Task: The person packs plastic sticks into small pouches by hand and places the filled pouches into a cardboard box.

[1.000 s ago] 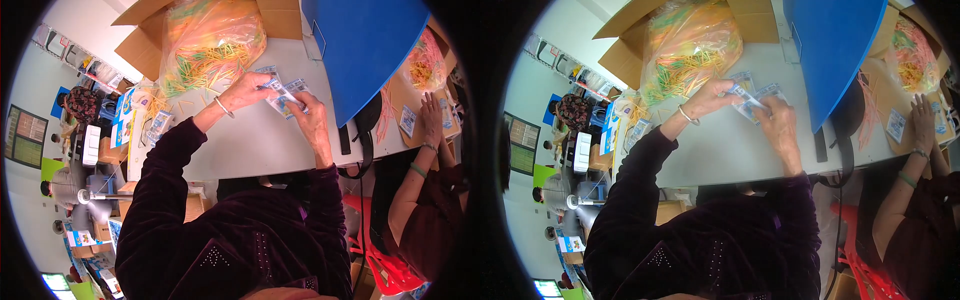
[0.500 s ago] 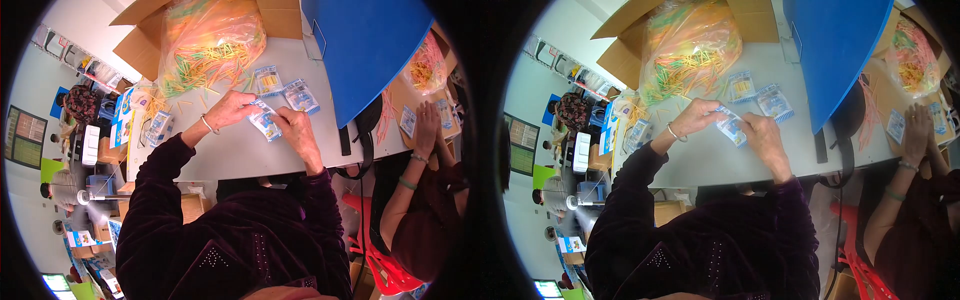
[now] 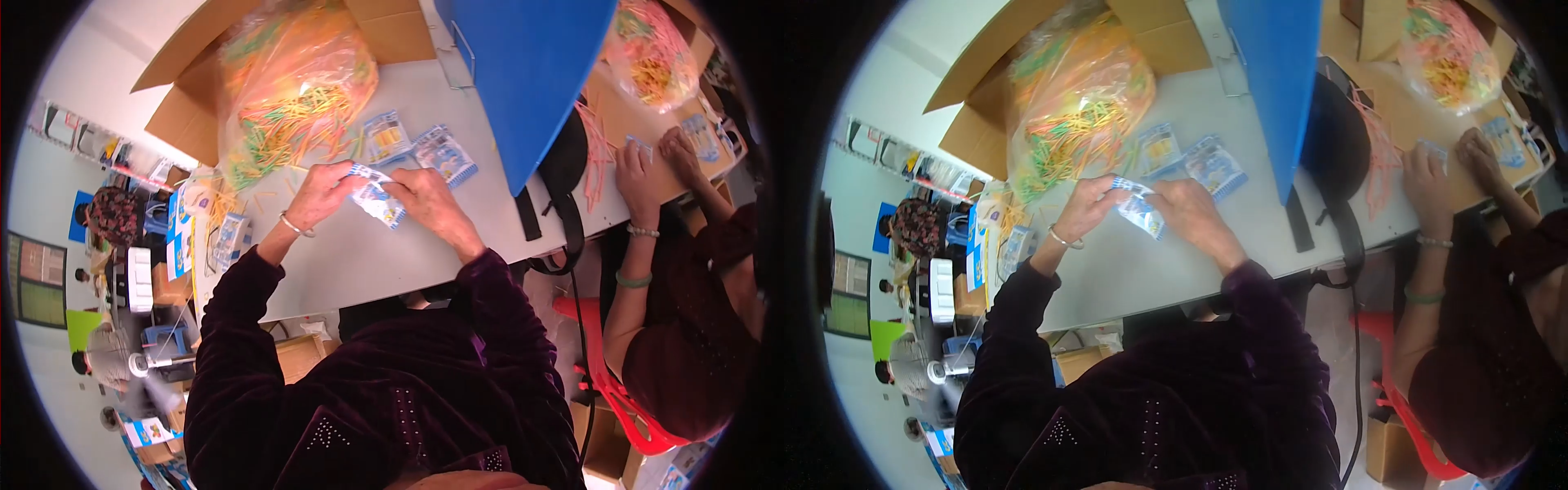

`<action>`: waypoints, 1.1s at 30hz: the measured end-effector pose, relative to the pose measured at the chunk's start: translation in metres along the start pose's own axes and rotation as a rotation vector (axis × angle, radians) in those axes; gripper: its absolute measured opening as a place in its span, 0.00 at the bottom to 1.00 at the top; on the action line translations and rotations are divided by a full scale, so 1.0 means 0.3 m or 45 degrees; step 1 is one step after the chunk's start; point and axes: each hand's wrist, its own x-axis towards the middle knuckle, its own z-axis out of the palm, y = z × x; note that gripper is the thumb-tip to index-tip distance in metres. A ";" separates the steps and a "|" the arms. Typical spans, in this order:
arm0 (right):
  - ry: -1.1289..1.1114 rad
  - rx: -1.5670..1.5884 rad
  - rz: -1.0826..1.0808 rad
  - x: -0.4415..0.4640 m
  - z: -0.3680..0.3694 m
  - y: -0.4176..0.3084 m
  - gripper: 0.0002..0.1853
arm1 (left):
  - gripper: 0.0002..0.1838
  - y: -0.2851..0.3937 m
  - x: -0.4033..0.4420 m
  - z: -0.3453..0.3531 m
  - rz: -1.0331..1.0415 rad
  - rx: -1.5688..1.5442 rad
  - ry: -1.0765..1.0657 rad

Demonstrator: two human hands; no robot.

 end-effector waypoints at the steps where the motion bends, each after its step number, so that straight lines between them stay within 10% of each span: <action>1: 0.022 -0.026 -0.042 0.007 0.008 0.013 0.09 | 0.05 -0.008 0.002 0.003 0.011 -0.008 -0.015; 18: -0.110 -0.038 -0.117 0.012 0.043 0.062 0.08 | 0.07 -0.060 -0.025 -0.035 -0.214 -0.055 -0.181; 22: -0.079 0.004 -0.114 0.015 0.044 0.071 0.09 | 0.10 -0.132 -0.016 -0.120 -0.088 -0.257 0.206; 33: -0.097 0.049 0.035 0.018 0.041 0.064 0.10 | 0.10 -0.648 0.069 -0.399 -0.295 1.420 0.259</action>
